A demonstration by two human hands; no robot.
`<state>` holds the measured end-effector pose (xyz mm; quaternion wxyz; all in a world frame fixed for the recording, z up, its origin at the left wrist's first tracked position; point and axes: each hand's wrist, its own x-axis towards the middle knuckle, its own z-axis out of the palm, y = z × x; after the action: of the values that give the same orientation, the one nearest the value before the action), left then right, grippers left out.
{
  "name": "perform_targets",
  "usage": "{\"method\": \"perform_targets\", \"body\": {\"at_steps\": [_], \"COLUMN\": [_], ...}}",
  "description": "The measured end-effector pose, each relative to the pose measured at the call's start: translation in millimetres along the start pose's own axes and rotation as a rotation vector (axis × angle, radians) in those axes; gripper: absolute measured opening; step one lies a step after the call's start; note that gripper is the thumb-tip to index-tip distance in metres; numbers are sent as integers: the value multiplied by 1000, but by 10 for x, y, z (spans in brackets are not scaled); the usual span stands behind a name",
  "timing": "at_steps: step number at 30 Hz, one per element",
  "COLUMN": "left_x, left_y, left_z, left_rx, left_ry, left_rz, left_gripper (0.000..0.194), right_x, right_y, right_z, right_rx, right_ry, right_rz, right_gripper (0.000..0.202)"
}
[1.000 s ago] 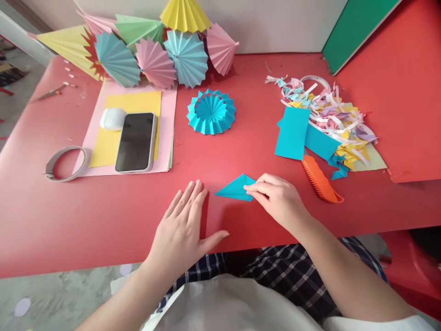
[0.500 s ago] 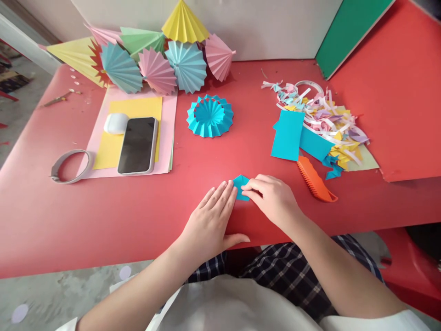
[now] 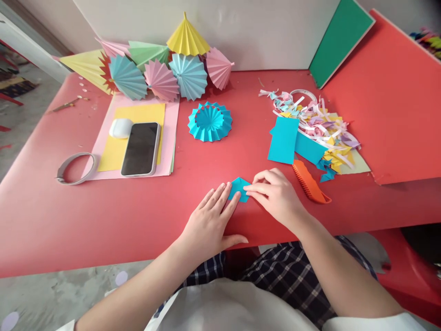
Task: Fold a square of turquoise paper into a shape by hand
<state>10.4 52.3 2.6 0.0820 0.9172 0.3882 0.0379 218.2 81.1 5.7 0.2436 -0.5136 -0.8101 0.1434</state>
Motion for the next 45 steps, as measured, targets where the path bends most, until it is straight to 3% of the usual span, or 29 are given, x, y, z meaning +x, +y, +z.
{"method": "perform_targets", "body": {"at_steps": [8,20,23,25,30,34,38,41,45], "left_x": [-33,-337,-282,-159,359,630,622,564,547], "left_y": [-22,-207,-321,-421,-513,-446,-486,-557,-583], "left_z": [-23,-90,-209,-340,-584,-463,-299,-306,-382], "left_rx": [29,159,151,126,-113,-331,-418,-478,-872], "left_ry": [-6,51,68,123,228,219,232,205,150], "left_rz": [-2,-77,-152,-287,-378,-446,-448,-486,-480], "left_gripper": [89,88,83,78,46,39,38,41,50], "right_x": [27,58,73,90,156,220,284,339,429], "right_y": [11,38,-7,-41,-122,-169,-182,-153,-125], "right_z": [90,29,-17,-43,-63,-46,-63,-134,-252], "right_rx": [-29,10,-20,-40,-61,-112,-96,-63,-70], "right_ry": [-44,-82,-105,-109,-132,-172,-202,-136,-8], "right_rz": [18,91,83,46,-49,-79,-91,-89,-96], "right_gripper": [13,7,5,13,17,5,6,7,7]}}
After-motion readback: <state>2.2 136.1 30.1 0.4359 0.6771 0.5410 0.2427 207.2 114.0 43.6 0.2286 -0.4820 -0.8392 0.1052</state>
